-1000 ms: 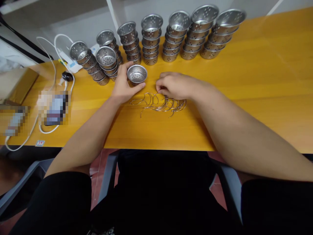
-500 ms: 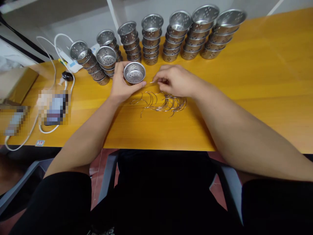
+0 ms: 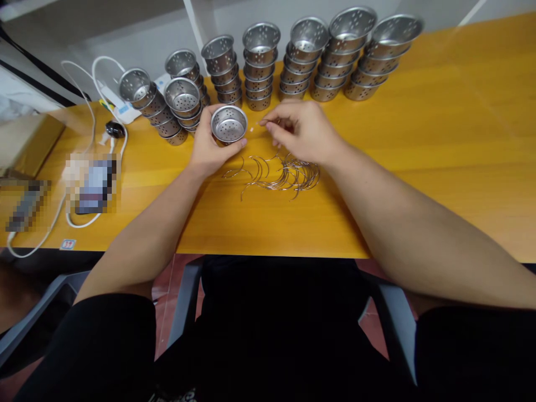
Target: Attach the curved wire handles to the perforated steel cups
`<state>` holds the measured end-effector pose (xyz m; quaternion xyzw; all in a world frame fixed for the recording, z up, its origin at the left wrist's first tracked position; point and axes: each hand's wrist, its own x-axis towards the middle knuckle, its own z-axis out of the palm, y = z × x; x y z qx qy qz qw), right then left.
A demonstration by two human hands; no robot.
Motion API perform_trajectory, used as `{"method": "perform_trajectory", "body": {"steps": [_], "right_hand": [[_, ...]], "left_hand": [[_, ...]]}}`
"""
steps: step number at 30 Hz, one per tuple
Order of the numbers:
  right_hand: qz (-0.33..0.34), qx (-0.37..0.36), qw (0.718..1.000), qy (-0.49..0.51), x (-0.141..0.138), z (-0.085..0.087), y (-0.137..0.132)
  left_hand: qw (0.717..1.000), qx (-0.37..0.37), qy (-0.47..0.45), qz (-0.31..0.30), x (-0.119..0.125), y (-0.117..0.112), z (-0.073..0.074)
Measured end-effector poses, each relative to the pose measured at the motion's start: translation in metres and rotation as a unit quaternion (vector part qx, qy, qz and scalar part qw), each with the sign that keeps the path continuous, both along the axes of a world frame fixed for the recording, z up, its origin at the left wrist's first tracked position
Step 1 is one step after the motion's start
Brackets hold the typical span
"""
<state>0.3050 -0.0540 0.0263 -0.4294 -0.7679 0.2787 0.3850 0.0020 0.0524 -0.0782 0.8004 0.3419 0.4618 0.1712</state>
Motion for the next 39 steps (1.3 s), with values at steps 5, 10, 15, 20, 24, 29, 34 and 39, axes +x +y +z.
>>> {"method": "perform_trajectory", "body": {"steps": [5, 10, 15, 20, 24, 29, 34, 39], "right_hand": [[0.014, -0.044, 0.996, 0.075, -0.009, 0.001, -0.005], [0.024, -0.111, 0.988, 0.102, -0.015, 0.007, -0.013], [-0.018, -0.065, 0.995, 0.076, -0.022, 0.007, -0.015], [-0.037, -0.041, 0.997, 0.047, -0.026, 0.001, -0.013], [-0.043, -0.053, 0.997, 0.03, -0.028, 0.0, -0.013], [-0.045, -0.039, 0.998, 0.016, -0.029, -0.004, -0.011], [-0.049, -0.038, 0.998, 0.021, -0.028, -0.008, -0.01], [-0.049, -0.016, 0.998, -0.041, -0.026, -0.011, -0.006]], "left_hand": [[0.998, -0.054, 0.013, 0.001, 0.01, -0.022, 0.019], [0.997, -0.078, 0.012, -0.019, 0.016, -0.038, 0.029], [0.995, -0.097, 0.022, -0.026, 0.02, -0.045, 0.026], [0.994, -0.09, 0.038, -0.049, 0.025, -0.05, 0.021], [0.994, -0.091, 0.036, -0.041, 0.027, -0.051, 0.02], [0.992, -0.108, 0.027, -0.06, 0.028, -0.051, 0.019], [0.993, -0.095, 0.048, -0.044, 0.027, -0.05, 0.019], [0.994, -0.087, 0.048, -0.048, 0.028, -0.051, 0.018]]}}
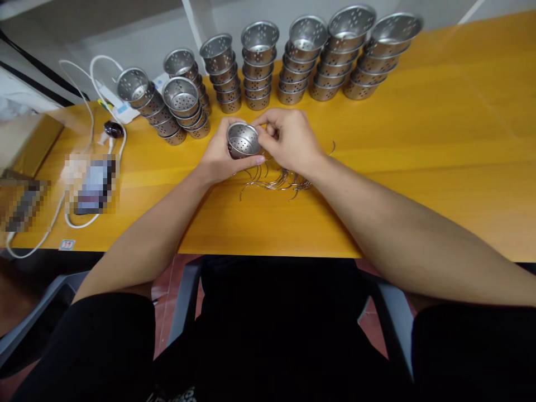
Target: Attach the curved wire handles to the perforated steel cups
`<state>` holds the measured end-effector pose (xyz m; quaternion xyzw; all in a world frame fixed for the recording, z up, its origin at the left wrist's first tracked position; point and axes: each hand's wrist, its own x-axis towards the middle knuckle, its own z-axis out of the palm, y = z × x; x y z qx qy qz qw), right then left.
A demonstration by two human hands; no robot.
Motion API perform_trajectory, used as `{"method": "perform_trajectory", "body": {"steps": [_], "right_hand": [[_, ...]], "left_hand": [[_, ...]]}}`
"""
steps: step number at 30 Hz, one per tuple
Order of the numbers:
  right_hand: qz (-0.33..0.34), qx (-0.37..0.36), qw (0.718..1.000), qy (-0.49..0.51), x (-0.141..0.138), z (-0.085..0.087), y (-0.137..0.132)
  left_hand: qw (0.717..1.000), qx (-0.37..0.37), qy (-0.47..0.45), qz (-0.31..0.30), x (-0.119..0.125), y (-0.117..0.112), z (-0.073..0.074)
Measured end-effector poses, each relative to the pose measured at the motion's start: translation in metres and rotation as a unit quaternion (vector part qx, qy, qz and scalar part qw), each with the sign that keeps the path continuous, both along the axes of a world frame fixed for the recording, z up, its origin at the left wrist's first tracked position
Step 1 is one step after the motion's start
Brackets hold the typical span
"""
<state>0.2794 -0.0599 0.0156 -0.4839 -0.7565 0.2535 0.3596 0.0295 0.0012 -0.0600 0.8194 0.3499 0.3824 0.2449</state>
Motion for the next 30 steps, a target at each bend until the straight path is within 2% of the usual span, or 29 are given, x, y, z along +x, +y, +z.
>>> {"method": "perform_trajectory", "body": {"steps": [3, 10, 14, 18, 25, 30], "right_hand": [[-0.004, 0.016, 0.999, -0.028, -0.001, -0.001, 0.001], [-0.016, 0.015, 0.999, 0.049, -0.011, 0.002, -0.005], [0.034, -0.022, 0.995, 0.093, -0.01, 0.012, -0.01], [0.099, -0.08, 0.981, 0.145, -0.003, 0.021, -0.014], [0.088, -0.091, 0.98, 0.152, -0.005, 0.024, -0.015], [0.086, -0.086, 0.979, 0.166, -0.006, 0.019, -0.011]], "left_hand": [[1.0, -0.001, -0.005, -0.002, 0.001, -0.002, 0.001], [0.999, -0.047, -0.027, -0.003, 0.005, -0.01, 0.011], [0.997, -0.069, -0.04, -0.021, 0.003, -0.012, 0.015], [0.994, -0.095, -0.05, -0.035, -0.003, -0.007, 0.012], [0.994, -0.073, -0.04, -0.07, -0.006, -0.004, 0.01], [0.997, -0.03, -0.028, -0.068, -0.004, -0.003, 0.006]]}}
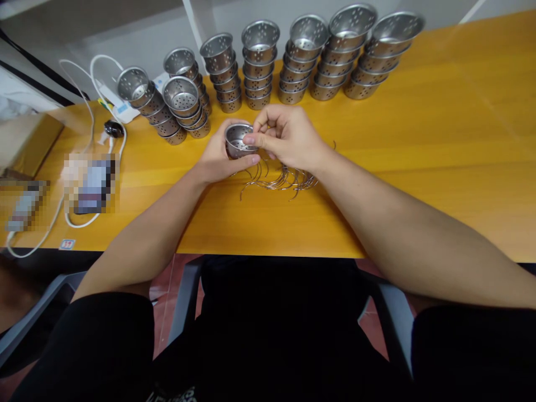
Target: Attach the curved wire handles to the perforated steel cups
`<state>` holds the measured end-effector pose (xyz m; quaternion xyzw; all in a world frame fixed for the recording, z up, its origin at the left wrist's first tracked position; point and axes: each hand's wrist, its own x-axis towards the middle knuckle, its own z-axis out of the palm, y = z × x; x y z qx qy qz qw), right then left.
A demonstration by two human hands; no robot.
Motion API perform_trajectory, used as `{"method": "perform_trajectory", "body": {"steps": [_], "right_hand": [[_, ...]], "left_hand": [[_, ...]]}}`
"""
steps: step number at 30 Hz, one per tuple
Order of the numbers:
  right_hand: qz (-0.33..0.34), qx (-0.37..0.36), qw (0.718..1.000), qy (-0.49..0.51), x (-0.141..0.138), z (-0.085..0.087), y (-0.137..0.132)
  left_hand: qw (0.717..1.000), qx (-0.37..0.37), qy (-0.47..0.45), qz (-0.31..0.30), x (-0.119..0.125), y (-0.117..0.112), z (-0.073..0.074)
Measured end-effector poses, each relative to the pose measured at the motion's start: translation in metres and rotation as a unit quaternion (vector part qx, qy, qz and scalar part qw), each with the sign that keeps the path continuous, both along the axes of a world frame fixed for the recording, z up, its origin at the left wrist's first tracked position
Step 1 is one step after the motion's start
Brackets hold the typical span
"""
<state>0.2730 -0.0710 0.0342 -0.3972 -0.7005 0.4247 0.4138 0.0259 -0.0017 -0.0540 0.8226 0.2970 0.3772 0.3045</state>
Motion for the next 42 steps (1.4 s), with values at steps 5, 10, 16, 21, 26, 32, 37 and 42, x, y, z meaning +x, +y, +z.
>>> {"method": "perform_trajectory", "body": {"steps": [5, 10, 16, 21, 26, 32, 37, 42], "right_hand": [[0.025, 0.018, 0.997, 0.074, 0.002, -0.015, 0.011], [0.055, 0.026, 0.991, 0.118, 0.002, -0.02, 0.016], [0.048, 0.065, 0.99, 0.114, 0.0, -0.022, 0.017], [-0.047, 0.161, 0.984, 0.056, 0.004, -0.028, 0.017], [-0.068, 0.221, 0.972, -0.045, 0.007, -0.024, 0.013], [-0.035, 0.242, 0.966, -0.079, 0.01, -0.028, 0.016], [0.001, 0.324, 0.941, -0.096, 0.012, -0.04, 0.023], [0.037, 0.32, 0.94, -0.111, 0.012, -0.046, 0.025]], "left_hand": [[1.0, 0.012, -0.013, -0.007, 0.001, 0.003, -0.004], [0.999, 0.025, -0.026, -0.014, 0.0, 0.001, -0.002], [0.999, 0.032, -0.025, -0.009, 0.0, -0.002, 0.001], [0.998, 0.015, -0.026, 0.054, 0.001, -0.003, 0.005], [0.997, 0.026, -0.034, 0.068, -0.002, -0.001, 0.008], [0.995, 0.065, -0.027, 0.073, -0.004, 0.005, 0.0], [0.995, 0.082, -0.031, 0.057, -0.004, 0.008, -0.005], [0.994, 0.101, -0.042, 0.028, -0.005, 0.01, -0.007]]}}
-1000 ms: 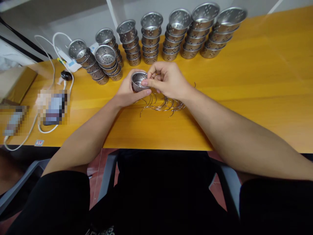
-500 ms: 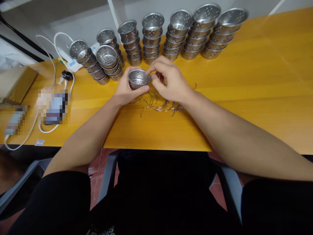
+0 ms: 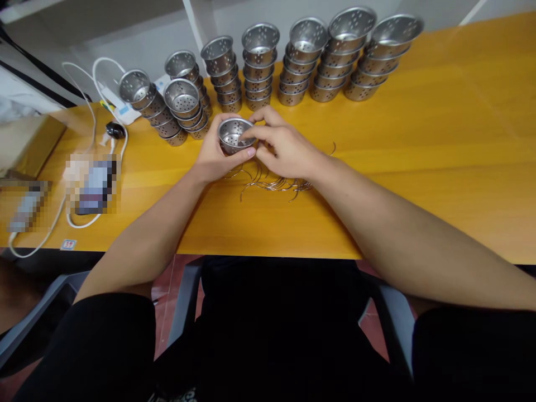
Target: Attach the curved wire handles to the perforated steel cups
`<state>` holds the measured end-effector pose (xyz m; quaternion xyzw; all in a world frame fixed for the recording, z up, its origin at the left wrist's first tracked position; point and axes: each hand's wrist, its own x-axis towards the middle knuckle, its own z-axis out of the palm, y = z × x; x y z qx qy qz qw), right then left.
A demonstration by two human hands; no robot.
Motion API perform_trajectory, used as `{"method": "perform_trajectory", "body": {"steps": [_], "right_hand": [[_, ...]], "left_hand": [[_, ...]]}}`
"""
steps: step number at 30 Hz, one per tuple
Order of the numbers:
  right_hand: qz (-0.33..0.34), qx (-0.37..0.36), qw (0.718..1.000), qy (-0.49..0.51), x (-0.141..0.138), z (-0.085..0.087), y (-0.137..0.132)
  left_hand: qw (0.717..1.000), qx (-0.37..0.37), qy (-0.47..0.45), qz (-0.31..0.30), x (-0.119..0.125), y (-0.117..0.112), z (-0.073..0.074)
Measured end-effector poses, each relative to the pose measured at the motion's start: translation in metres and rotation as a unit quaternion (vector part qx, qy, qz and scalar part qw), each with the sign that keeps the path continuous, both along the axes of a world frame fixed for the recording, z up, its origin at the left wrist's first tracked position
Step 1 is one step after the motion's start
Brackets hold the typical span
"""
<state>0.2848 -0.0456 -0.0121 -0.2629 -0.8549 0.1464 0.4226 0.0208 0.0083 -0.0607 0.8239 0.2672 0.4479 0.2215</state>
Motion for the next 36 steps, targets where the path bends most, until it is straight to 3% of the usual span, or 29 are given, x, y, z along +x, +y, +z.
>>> {"method": "perform_trajectory", "body": {"steps": [4, 7, 14, 19, 21, 24, 27, 31, 36], "right_hand": [[0.012, -0.002, 1.0, -0.006, 0.0, -0.003, 0.0], [-0.002, -0.047, 0.999, 0.005, 0.0, 0.0, -0.002], [-0.031, -0.101, 0.992, 0.068, -0.002, 0.027, -0.018], [-0.057, -0.124, 0.989, 0.047, 0.0, 0.033, -0.021], [-0.069, -0.136, 0.988, 0.032, 0.001, 0.032, -0.018], [-0.063, -0.092, 0.993, 0.032, 0.0, 0.027, -0.014], [-0.07, -0.057, 0.995, 0.04, 0.001, 0.021, -0.009], [-0.133, -0.083, 0.986, 0.058, 0.011, 0.008, 0.004], [-0.199, -0.088, 0.975, 0.048, 0.027, -0.015, 0.032]], "left_hand": [[0.999, 0.001, -0.017, -0.032, -0.001, 0.001, -0.001], [0.999, -0.004, -0.011, -0.037, -0.001, 0.001, -0.002], [0.999, -0.001, -0.04, 0.017, 0.006, -0.011, 0.012], [0.996, -0.017, 0.015, 0.082, 0.008, -0.016, 0.027], [0.996, -0.022, 0.014, 0.088, 0.008, -0.017, 0.029], [0.996, -0.025, 0.015, 0.082, 0.005, -0.014, 0.027], [0.995, -0.027, 0.007, 0.09, 0.002, -0.004, 0.016], [0.988, -0.061, -0.017, 0.139, -0.002, 0.006, 0.004], [0.991, -0.076, 0.0, 0.107, 0.006, -0.006, 0.013]]}}
